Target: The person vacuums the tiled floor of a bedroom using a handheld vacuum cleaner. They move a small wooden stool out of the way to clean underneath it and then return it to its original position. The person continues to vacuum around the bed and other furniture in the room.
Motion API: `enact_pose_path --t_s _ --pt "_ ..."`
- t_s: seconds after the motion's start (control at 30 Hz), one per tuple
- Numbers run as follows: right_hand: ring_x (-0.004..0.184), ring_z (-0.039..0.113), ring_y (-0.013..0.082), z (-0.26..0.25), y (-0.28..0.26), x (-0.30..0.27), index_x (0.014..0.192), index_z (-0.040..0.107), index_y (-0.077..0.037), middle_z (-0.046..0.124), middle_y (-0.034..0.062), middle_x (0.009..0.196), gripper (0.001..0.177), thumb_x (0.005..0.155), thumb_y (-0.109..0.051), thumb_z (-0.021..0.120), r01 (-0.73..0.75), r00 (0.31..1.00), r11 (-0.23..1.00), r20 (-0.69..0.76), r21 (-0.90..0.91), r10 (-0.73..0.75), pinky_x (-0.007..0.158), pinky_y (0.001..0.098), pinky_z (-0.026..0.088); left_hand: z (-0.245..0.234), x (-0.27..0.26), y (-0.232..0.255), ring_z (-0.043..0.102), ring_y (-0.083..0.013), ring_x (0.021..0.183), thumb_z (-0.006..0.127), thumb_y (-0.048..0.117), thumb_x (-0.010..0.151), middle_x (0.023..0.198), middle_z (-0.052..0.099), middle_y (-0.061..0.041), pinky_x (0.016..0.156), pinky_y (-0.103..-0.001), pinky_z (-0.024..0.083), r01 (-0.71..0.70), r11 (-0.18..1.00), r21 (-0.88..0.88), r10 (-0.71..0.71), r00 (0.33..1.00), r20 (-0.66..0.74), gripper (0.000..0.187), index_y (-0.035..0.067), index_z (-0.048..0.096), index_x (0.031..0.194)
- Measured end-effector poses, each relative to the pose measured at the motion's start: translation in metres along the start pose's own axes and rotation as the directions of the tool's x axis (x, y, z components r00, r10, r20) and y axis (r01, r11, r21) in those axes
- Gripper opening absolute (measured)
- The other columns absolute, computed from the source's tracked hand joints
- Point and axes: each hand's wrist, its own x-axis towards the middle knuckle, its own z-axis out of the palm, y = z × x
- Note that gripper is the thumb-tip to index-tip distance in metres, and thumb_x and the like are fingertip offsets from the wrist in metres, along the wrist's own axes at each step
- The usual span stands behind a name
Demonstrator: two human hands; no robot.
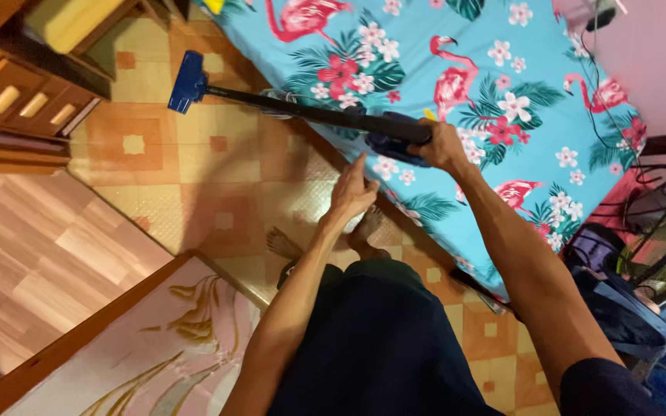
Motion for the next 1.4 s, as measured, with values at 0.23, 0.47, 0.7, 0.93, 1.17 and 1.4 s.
enact_pose_path --t_s 0.23,0.47,0.7,0.93,1.17,1.4 --pt "0.103 0.069 0.0367 0.015 0.103 0.024 0.115 0.072 -0.014 0.072 0.0164 0.113 0.055 0.064 -0.025 0.091 0.045 0.998 0.995 -0.028 -0.083 -0.048 0.09 0.046 0.054 0.11 0.082 0.035 0.038 -0.0457 0.144 0.072 0.026 0.089 0.155 0.037 -0.031 0.116 -0.048 0.036 -0.13 0.989 0.072 0.131 0.991 -0.014 0.094 0.013 0.015 0.162" --pt "0.112 0.065 0.0348 0.083 0.177 0.039 0.124 0.067 -0.017 0.07 0.0136 0.119 0.056 0.072 -0.027 0.087 -0.032 0.989 0.994 0.14 -0.104 0.046 0.093 0.0498 0.052 0.162 0.138 0.024 0.04 -0.0488 0.141 0.072 0.027 0.085 0.161 0.029 -0.031 0.112 -0.051 0.04 0.111 0.968 0.224 -0.125 0.991 0.047 0.089 0.018 0.025 0.161" --pt "0.117 0.058 0.0348 0.111 0.191 0.04 0.121 0.062 -0.02 0.063 0.0121 0.119 0.061 0.07 -0.036 0.091 0.023 0.953 0.975 0.301 -0.221 0.046 0.096 0.0563 0.045 0.197 0.16 -0.026 0.045 -0.045 0.141 0.071 0.024 0.086 0.16 0.034 -0.026 0.112 -0.05 0.043 0.133 0.954 0.269 -0.124 0.991 -0.051 0.078 0.015 0.039 0.156" --pt "0.12 0.059 0.0311 0.106 0.186 0.028 0.122 0.058 -0.02 0.064 0.0075 0.118 0.055 0.075 -0.026 0.086 0.113 0.958 0.952 0.286 -0.286 -0.027 0.099 0.0572 0.045 0.213 0.142 -0.054 0.052 -0.0469 0.133 0.065 0.013 0.084 0.164 0.028 -0.027 0.108 -0.049 0.047 0.067 0.982 0.178 -0.057 0.996 -0.063 0.065 0.012 0.051 0.148" --pt "0.129 0.05 0.0343 0.11 0.175 0.022 0.131 0.052 -0.018 0.055 0.0105 0.131 0.074 0.066 -0.022 0.087 0.098 0.974 0.92 0.228 -0.379 -0.01 0.11 0.0694 0.03 0.2 0.121 -0.039 0.051 -0.0491 0.13 0.068 0.015 0.084 0.159 0.028 -0.033 0.103 -0.05 0.047 0.153 0.982 0.108 -0.139 0.982 -0.129 0.066 0.012 0.05 0.147" --pt "0.136 0.043 0.0366 0.094 0.148 0.012 0.143 0.046 -0.02 0.046 0.013 0.143 0.084 0.067 -0.02 0.083 0.058 0.979 0.935 0.201 -0.351 0.015 0.114 0.072 0.022 0.159 0.093 -0.025 0.048 -0.0466 0.133 0.07 0.019 0.086 0.159 0.029 -0.03 0.106 -0.049 0.047 0.247 0.968 0.041 -0.241 0.963 -0.117 0.064 0.011 0.05 0.146"
